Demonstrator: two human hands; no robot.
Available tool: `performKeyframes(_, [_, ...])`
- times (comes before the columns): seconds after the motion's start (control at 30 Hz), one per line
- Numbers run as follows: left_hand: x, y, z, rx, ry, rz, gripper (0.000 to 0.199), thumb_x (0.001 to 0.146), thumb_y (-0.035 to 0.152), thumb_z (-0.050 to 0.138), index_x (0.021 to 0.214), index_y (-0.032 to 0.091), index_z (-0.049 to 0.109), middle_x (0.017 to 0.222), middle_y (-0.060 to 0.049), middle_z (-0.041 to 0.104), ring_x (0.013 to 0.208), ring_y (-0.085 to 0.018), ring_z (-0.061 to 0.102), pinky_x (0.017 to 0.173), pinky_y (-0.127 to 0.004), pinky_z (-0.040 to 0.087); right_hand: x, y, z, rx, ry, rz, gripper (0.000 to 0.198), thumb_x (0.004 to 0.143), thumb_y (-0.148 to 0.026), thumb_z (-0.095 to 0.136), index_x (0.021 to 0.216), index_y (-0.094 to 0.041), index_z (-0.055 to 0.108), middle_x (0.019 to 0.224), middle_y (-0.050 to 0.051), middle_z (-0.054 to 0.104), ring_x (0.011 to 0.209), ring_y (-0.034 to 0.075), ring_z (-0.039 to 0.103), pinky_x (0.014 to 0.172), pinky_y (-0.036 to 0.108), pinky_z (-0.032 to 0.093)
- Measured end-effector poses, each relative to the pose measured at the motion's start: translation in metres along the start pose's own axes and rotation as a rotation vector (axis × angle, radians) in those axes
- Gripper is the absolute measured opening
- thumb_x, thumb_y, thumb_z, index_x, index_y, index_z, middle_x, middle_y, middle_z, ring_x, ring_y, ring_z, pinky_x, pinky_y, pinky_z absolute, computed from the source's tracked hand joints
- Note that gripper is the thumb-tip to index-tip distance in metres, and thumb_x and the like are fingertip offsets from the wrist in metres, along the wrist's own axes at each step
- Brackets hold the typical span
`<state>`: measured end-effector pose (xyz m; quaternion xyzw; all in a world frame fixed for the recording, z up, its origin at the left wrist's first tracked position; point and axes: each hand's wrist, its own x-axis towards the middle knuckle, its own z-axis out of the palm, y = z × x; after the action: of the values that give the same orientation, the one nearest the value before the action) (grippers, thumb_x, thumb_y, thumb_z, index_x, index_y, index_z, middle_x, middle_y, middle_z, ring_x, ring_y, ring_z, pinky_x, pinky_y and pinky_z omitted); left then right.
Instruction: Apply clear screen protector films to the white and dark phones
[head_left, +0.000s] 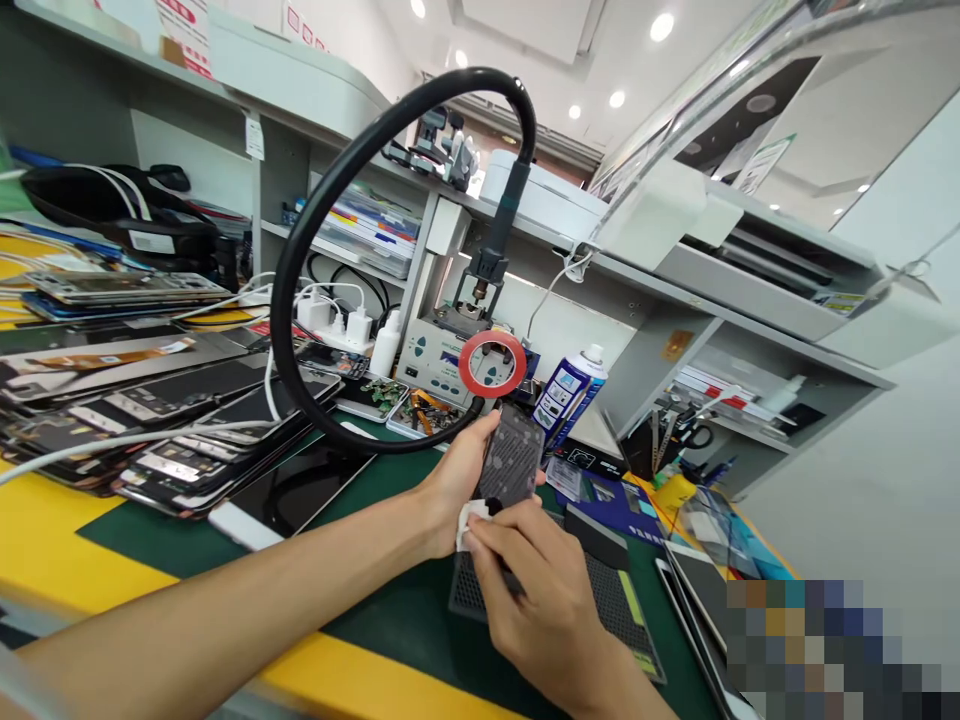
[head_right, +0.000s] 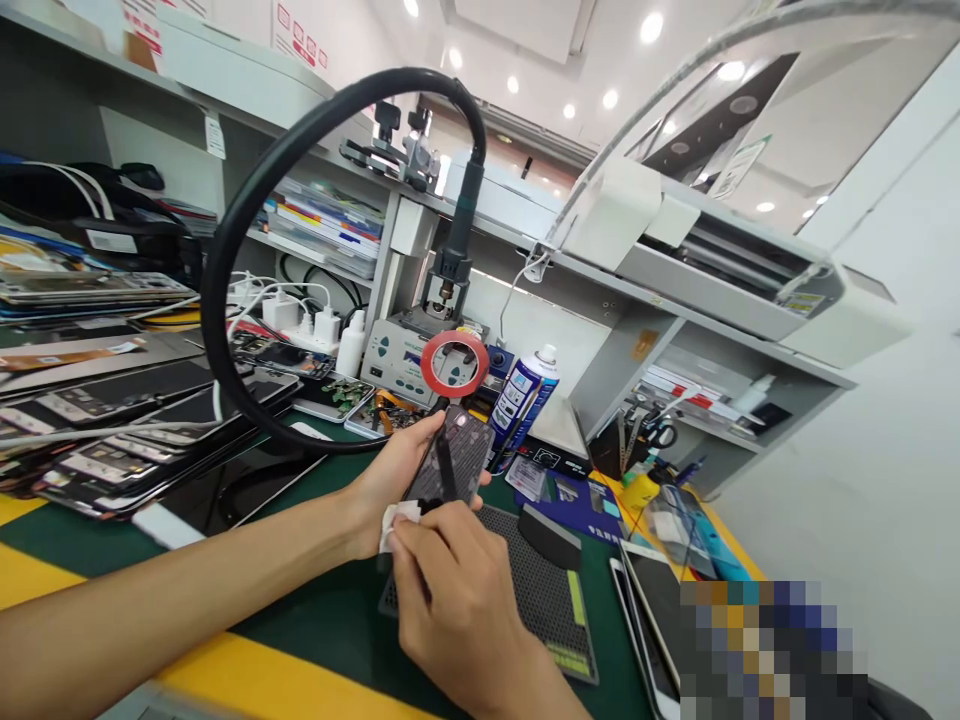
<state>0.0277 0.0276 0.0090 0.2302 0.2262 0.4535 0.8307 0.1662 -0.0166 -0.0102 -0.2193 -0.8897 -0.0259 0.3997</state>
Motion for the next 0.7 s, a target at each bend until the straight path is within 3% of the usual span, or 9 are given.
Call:
performKeyframes(0.37, [-0.016,0.020,0.014,0.013,-0.033,0.132,0.056,0.094,0.056,0.037,0.111,0.011,0.065,0.093,-0.015,0.073,0.068,-0.026,0.070,0.066,-0.041,0.058,0.000,0.007,-0.022,0.013,-0.009,0.023,0.013,0.086,-0.009,0.057,0.091,-0.017,0.064,0.078,0.007,0.062,0.071,0.018,0.057,0.063,0.031,0.047])
performKeyframes(0.63, [-0.019,0.019,0.020,0.249,0.184,0.161,0.048,0.095,0.046,0.044,0.118,0.008,0.062,0.094,-0.012,0.076,0.076,-0.027,0.073,0.068,-0.040,0.060,0.004,0.018,-0.022,-0.013,0.086,0.116,0.014,0.090,-0.017,0.053,0.089,-0.017,0.066,0.078,0.007,0.068,0.073,0.017,0.062,0.067,0.029,0.050])
performKeyframes(0.7, [-0.019,0.014,0.024,0.268,0.274,0.120,0.042,0.094,0.043,0.047,0.114,0.010,0.063,0.082,-0.008,0.076,0.070,-0.026,0.073,0.062,-0.039,0.059,0.003,0.024,-0.021,-0.034,0.122,0.167,0.017,0.092,-0.019,0.050,0.091,-0.017,0.067,0.079,0.007,0.069,0.075,0.017,0.063,0.072,0.029,0.051])
